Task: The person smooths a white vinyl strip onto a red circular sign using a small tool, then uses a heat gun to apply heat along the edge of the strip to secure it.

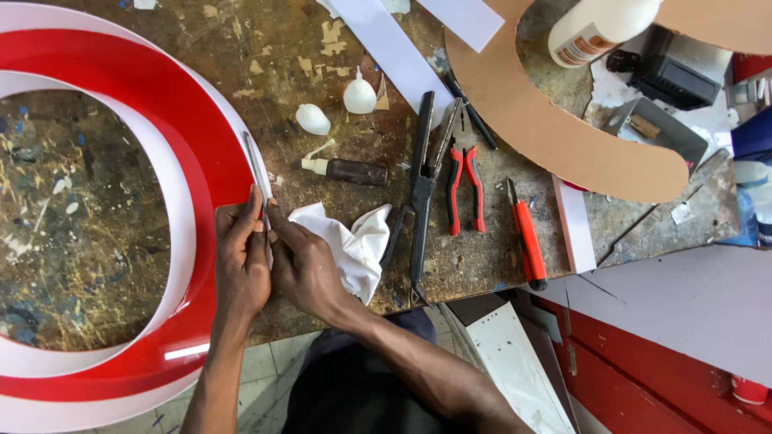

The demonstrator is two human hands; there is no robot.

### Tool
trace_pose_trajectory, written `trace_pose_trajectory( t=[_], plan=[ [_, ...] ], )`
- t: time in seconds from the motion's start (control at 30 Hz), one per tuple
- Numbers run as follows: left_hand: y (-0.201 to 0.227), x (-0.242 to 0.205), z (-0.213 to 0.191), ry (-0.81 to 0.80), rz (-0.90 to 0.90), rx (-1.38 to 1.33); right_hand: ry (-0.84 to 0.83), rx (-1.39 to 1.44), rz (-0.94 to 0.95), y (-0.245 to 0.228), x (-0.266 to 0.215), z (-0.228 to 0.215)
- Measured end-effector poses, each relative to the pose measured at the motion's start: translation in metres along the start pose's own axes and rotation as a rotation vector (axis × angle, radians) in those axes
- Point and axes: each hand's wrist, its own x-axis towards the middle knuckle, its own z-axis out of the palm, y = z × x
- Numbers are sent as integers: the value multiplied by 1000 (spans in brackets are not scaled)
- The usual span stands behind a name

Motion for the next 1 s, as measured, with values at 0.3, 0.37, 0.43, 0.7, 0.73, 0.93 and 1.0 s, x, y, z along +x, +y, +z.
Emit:
trace_pose_trajectory(
  t=[0.3,0.37,0.43,0.7,0.73,0.93,1.0],
  plan=[
    [2,0,0,33,18,-19,-34,-41,-21,-17,7,-9],
    [14,3,3,27,29,9,-51,-49,-44,0,29,-10],
    [15,3,2,21,74,37,-51,-59,-94,4,27,-11],
    [7,5,-5,-69,-46,14,-101,-123,21,-14,19,-19],
    [6,8,-5,-61,-25,15,-96,-125,-1,-6,15,-10],
    [-11,-6,-3,-15,52,-5,-32,-130,-72,11,8,3],
    [-11,4,-2,-11,46,3,-141,-226,-1,16,-4,-1]
  ],
)
